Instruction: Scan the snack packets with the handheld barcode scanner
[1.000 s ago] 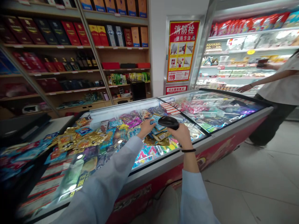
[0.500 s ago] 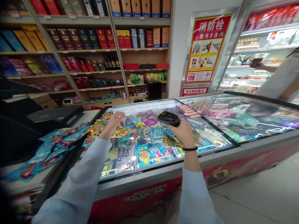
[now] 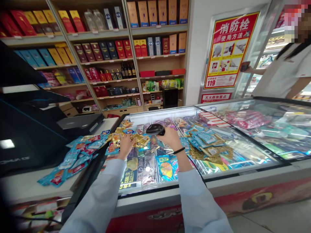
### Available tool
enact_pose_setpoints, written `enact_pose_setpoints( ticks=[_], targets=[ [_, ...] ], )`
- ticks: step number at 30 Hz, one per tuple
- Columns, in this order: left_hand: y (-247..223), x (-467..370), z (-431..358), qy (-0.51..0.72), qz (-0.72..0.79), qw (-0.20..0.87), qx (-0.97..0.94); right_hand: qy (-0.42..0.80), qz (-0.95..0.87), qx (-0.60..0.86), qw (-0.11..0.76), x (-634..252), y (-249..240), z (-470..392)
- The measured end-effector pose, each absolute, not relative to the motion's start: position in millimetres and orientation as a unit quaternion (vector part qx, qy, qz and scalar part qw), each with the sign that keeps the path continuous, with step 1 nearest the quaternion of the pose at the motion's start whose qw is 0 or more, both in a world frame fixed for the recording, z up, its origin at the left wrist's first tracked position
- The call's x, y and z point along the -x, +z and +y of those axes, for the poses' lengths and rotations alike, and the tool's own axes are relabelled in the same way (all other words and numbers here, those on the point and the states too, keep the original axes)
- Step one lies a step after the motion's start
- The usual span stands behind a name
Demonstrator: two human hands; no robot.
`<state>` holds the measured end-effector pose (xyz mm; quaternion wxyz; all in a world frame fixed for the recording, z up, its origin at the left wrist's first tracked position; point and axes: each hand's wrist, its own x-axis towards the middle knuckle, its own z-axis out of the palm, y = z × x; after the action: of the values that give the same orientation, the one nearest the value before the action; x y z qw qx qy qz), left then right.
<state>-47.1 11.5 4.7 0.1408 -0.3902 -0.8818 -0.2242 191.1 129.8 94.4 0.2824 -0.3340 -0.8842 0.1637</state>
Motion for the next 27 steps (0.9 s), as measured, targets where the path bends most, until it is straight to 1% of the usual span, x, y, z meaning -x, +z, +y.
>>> enact_pose_setpoints(
  ticks=[2,5,10,14,20,25,27],
  targets=[
    [5,42,15,-0.186,-0.891,0.148,0.386,0.147,-0.897,0.324,0.262,-184,87,127],
    [6,37,20,-0.162,-0.899,0.132,0.386,0.146,-0.904,0.32,0.244,-180,80,126],
    [6,37,24,-0.163,-0.905,0.074,0.386,0.149,-0.902,0.323,0.244,-179,78,126],
    [7,42,25,-0.182,-0.913,0.058,0.359,0.13,-0.902,0.325,0.252,-179,76,124],
    [12,54,20,-0.261,-0.91,0.026,0.321,0.123,-0.901,0.335,0.247,-180,65,129],
    [14,65,11,-0.425,-0.836,0.019,0.346,0.145,-0.898,0.333,0.248,-177,57,129],
    [14,67,8,-0.463,-0.823,-0.001,0.33,0.147,-0.897,0.334,0.25,-176,55,129]
  ],
)
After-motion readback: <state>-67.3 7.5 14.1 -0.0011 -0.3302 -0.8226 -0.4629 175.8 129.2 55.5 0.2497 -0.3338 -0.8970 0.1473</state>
